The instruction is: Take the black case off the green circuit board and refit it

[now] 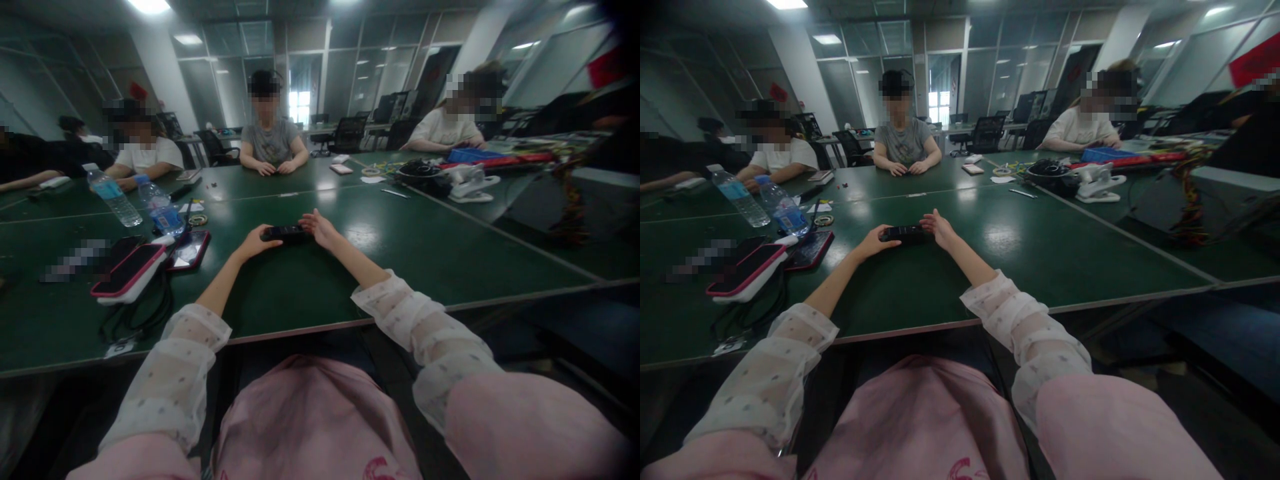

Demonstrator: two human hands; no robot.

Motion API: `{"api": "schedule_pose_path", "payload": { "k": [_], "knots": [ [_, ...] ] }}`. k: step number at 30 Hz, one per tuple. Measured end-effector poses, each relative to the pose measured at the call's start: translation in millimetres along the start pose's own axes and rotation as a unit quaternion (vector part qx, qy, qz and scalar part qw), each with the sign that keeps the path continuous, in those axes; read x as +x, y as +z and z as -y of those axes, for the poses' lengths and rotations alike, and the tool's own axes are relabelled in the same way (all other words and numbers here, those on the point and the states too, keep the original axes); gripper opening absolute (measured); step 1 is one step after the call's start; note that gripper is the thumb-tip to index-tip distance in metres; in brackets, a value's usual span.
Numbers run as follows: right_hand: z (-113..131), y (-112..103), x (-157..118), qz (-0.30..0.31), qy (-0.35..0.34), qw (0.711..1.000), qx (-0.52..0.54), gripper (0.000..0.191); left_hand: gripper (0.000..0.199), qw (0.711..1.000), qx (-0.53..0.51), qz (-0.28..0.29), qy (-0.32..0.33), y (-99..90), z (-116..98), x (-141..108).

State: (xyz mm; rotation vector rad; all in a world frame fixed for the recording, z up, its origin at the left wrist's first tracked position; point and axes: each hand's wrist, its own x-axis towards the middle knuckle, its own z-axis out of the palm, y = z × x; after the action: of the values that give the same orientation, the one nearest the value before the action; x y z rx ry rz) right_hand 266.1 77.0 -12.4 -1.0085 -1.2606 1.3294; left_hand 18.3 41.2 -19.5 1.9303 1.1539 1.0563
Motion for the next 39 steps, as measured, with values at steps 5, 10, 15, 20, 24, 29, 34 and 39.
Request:
{"api": "schedule_pose_path", "payload": {
  "k": [5, 10, 15, 20, 24, 29, 34, 39],
  "knots": [
    [1, -4, 0, -0.005, 0.006, 1.000, 0.029, 0.060, 0.061, 1.000, -0.008, -0.011, 0.000, 0.3, -3, 0],
    [1, -5, 1, -0.013, 0.018, 0.999, 0.049, 0.056, 0.063, 0.999, -0.035, -0.027, -0.002, 1.4, -8, 1],
    [0, -5, 3, -0.018, 0.046, 0.994, 0.097, 0.049, 0.066, 0.994, -0.080, -0.072, 0.001, -0.1, -14, 4],
    [3, -7, 0, -0.010, 0.055, 0.988, 0.145, 0.045, 0.065, 0.979, -0.114, -0.167, 0.011, -9.6, -12, 10],
    [7, -8, -5, -0.013, 0.079, 0.975, 0.208, 0.038, 0.061, 0.955, -0.117, -0.272, -0.006, -17.1, -1, 13],
    [11, -7, -8, -0.012, 0.097, 0.964, 0.248, 0.033, 0.054, 0.949, -0.016, -0.314, -0.040, -17.7, 8, 9],
    [12, -7, -7, -0.001, 0.099, 0.965, 0.241, 0.027, 0.051, 0.942, 0.129, -0.273, -0.145, -12.0, 9, 3],
    [3, -9, -1, 0.013, 0.056, 0.974, 0.221, 0.036, 0.060, 0.930, 0.229, -0.215, -0.191, -9.7, 13, 4]
  ]
}}
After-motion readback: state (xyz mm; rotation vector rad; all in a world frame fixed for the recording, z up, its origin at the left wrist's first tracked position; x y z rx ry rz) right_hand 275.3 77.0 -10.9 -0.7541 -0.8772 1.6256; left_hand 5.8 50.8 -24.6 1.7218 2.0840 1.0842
